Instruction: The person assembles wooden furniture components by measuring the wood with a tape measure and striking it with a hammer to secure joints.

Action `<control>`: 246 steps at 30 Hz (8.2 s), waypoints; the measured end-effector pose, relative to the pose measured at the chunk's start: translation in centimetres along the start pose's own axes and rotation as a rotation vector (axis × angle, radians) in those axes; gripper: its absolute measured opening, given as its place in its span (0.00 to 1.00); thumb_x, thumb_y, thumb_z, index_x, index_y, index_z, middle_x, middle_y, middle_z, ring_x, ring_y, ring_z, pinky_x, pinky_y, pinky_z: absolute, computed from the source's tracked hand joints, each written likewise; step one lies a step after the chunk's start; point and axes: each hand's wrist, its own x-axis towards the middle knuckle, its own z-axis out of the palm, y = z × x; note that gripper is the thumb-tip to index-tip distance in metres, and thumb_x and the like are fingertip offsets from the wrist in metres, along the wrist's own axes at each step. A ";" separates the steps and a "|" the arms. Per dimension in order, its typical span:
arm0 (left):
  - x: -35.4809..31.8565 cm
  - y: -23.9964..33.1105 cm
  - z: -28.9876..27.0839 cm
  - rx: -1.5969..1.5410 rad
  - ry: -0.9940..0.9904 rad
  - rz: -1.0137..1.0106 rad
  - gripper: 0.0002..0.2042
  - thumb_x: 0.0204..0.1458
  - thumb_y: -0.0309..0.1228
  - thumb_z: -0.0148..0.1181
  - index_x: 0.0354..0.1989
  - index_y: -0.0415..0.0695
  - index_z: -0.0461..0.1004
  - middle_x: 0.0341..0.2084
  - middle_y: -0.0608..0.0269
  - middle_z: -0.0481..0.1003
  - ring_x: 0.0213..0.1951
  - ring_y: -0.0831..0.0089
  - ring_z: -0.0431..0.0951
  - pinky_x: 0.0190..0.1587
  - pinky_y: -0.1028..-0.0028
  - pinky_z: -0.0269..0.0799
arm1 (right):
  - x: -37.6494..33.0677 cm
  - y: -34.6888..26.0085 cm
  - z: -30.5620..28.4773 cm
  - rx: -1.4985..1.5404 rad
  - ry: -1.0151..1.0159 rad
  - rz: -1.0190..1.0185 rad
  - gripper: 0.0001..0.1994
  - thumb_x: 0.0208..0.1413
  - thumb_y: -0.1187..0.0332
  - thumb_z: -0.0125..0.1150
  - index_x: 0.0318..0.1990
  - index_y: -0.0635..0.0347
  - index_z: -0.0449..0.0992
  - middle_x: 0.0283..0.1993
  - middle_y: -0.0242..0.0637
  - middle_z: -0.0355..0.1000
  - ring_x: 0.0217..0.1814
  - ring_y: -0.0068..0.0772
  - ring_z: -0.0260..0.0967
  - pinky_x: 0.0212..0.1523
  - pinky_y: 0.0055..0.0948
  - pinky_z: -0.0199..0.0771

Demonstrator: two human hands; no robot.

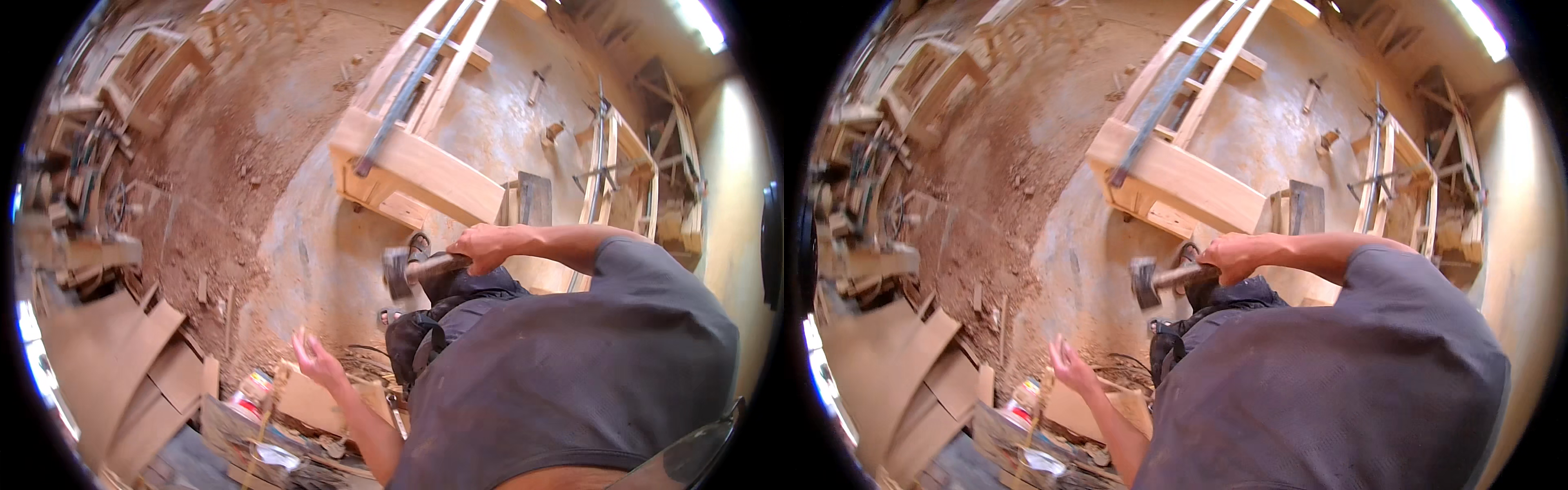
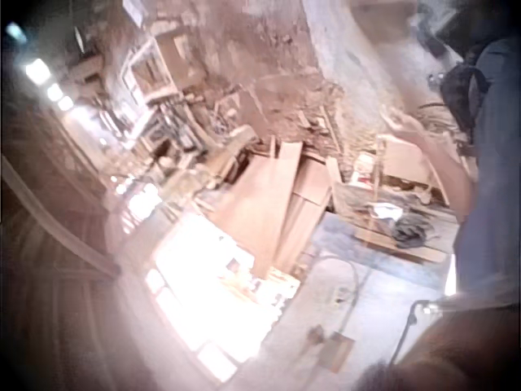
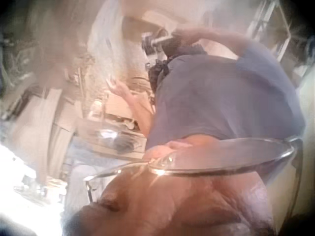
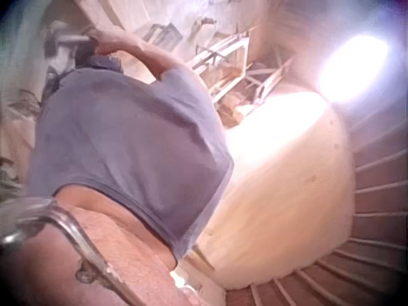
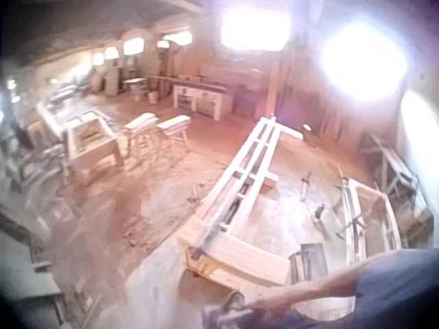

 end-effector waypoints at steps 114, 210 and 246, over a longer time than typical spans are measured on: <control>29.9 24.9 52.1 0.197 -1.211 -0.689 0.33 0.65 0.61 0.30 0.42 0.39 0.68 0.19 0.51 0.72 0.18 0.61 0.73 0.18 0.67 0.69 | 7.2 10.5 -16.3 2.405 0.442 1.050 0.07 0.54 0.73 0.58 0.39 0.62 0.70 0.20 0.38 0.68 0.18 0.34 0.69 0.19 0.35 0.70; 21.4 23.4 50.7 0.786 -0.743 0.558 0.50 0.57 0.64 0.48 0.75 0.38 0.39 0.71 0.35 0.45 0.71 0.44 0.48 0.72 0.50 0.40 | -8.6 27.3 1.8 2.739 0.828 0.756 0.15 0.57 0.65 0.55 0.20 0.50 0.60 0.16 0.26 0.58 0.14 0.23 0.56 0.17 0.27 0.61; 21.4 29.3 61.9 0.776 -0.214 0.164 0.35 0.61 0.50 0.49 0.68 0.32 0.59 0.61 0.35 0.66 0.66 0.44 0.61 0.68 0.55 0.54 | -24.5 54.5 -24.7 2.394 1.266 0.604 0.04 0.56 0.69 0.55 0.33 0.56 0.67 0.21 0.30 0.64 0.19 0.27 0.64 0.21 0.35 0.69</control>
